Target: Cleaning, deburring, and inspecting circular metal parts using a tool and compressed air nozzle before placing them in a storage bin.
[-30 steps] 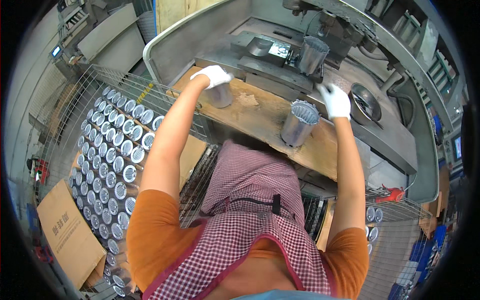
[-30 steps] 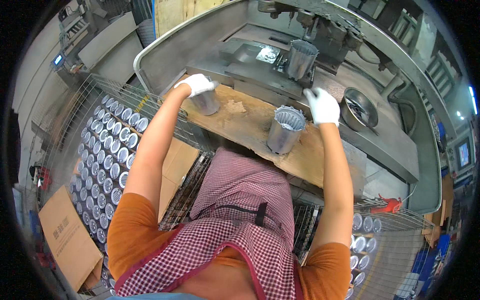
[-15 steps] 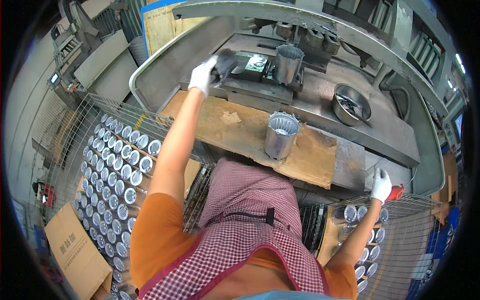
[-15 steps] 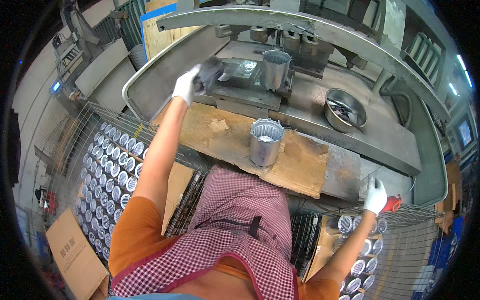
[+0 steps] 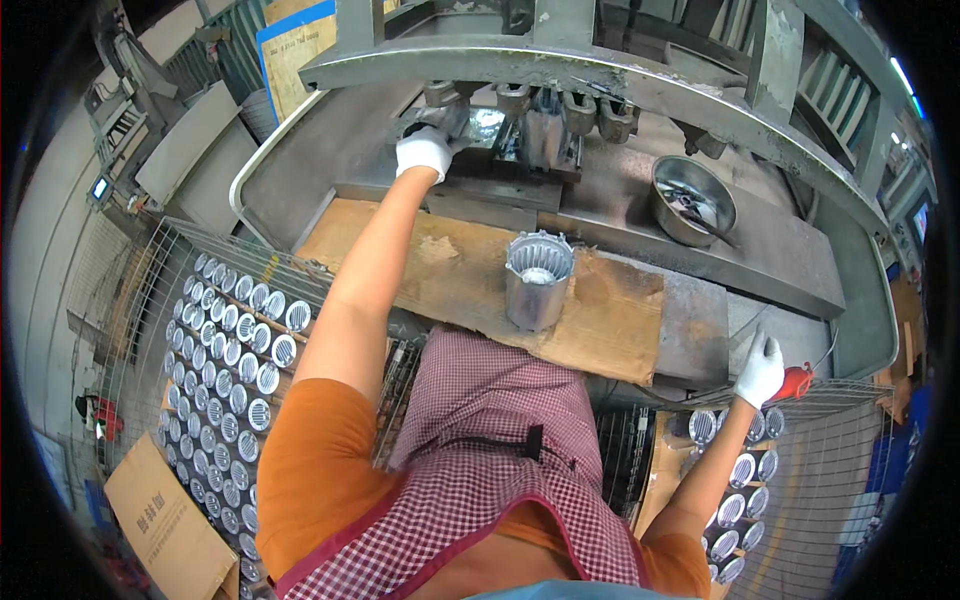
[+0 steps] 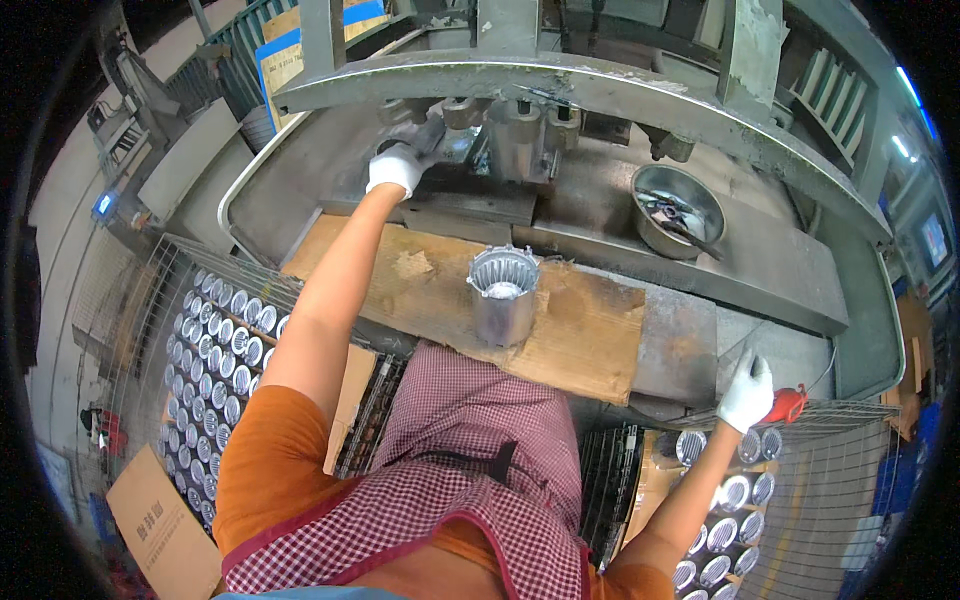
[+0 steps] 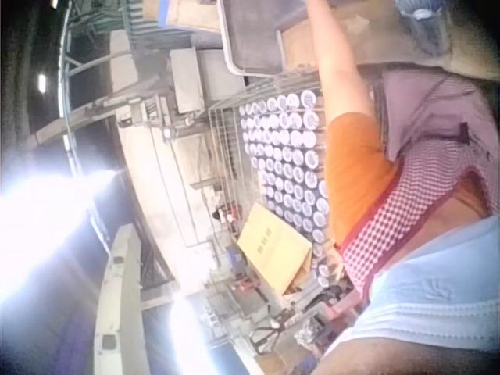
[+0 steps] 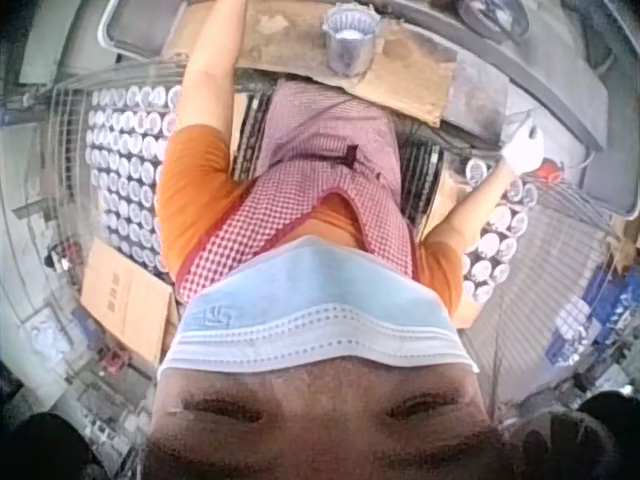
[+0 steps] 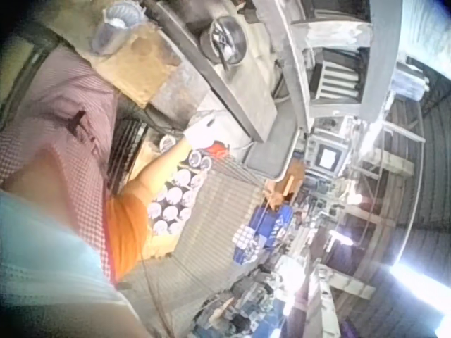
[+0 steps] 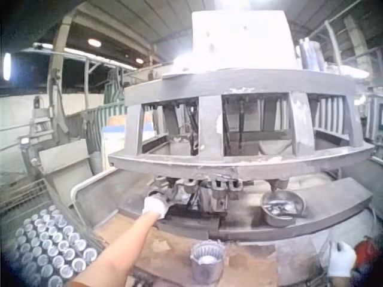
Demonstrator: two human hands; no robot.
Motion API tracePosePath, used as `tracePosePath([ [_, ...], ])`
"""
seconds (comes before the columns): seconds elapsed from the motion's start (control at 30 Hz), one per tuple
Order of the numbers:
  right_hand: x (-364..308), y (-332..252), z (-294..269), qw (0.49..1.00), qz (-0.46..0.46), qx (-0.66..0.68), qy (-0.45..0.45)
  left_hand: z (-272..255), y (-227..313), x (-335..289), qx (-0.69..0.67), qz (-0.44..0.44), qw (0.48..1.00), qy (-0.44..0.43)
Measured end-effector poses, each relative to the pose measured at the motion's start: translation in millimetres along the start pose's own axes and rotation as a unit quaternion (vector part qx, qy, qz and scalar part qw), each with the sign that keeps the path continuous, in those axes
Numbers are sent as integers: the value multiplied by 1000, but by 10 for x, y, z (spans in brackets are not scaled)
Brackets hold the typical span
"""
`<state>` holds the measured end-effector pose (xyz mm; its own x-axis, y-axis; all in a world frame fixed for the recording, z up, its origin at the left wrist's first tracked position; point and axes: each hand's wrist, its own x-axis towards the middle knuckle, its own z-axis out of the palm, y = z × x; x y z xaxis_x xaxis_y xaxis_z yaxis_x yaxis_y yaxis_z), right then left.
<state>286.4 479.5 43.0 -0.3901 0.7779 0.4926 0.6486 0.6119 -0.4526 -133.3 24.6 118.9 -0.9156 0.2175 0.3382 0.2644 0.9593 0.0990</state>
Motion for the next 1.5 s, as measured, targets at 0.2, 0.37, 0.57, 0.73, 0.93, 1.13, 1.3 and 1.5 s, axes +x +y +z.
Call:
tracePosePath([
  [0.2, -21, 15, -146, 949, -207, -3, 238, -95, 192, -379, -84, -85, 993, -24],
  [0.37, 32, 761, -171, 923, 42, 209, 320, 405, 447, -1345, -479, -12, 862, 164],
  [0.57, -309, 3, -429, 957, 78, 265, 85, -209, 1398, -2062, -513, 132, 837, -137],
  [0.73, -1072, -860, -640, 877, -49, 194, -436, -405, 1941, -2047, -210, 347, 908, -105],
  [0.93, -1363, -716, -294, 767, 122, 384, -500, -324, 1892, -2105, -244, 358, 899, -74],
  [1.13, -1425, -859, 63, 887, -204, 286, -300, -241, 1696, -2191, -341, 355, 870, 27],
  [1.3, -1467, -1341, -584, 829, -142, 223, -494, -209, 1551, -2283, -385, 347, 849, 102],
  [1.5, -1298, -1290, -554, 866, -198, 97, -449, -48, 1490, -2343, -387, 380, 821, 179],
])
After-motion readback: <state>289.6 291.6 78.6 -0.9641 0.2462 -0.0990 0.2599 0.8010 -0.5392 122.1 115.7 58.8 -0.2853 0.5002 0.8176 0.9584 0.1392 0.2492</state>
